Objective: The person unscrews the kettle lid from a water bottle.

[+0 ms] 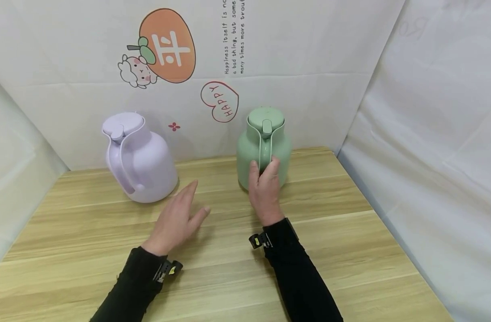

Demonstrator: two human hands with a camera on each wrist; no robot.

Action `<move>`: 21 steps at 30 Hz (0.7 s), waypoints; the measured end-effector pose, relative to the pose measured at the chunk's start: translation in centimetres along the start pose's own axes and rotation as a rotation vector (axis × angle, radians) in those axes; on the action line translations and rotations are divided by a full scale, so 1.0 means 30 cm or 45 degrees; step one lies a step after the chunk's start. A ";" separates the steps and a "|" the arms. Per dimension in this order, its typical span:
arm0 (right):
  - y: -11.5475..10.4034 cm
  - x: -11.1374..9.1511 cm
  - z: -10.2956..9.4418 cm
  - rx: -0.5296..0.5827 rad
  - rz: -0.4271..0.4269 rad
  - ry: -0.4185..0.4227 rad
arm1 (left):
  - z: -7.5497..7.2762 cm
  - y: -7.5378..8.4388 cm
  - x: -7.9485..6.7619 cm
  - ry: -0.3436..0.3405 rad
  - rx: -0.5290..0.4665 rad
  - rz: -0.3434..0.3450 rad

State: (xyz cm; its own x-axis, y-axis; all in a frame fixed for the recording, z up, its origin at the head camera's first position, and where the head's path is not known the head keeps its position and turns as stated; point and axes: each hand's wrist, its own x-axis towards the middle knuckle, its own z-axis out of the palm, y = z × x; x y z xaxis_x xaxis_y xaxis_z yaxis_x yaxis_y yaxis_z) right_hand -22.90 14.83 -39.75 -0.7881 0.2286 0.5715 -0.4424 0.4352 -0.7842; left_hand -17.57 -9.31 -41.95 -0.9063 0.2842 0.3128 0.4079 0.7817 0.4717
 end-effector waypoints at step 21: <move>-0.022 -0.007 0.027 -0.076 0.011 0.072 | -0.021 0.107 0.154 -0.035 -0.413 -0.170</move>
State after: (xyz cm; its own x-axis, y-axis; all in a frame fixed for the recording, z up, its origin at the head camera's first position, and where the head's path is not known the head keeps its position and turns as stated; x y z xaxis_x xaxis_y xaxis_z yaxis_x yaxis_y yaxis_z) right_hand -22.79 13.78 -39.54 -0.7657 0.2805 0.5788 -0.4082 0.4835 -0.7743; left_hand -20.39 -5.82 -38.47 -0.9548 0.2099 0.2106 0.2957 0.5971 0.7456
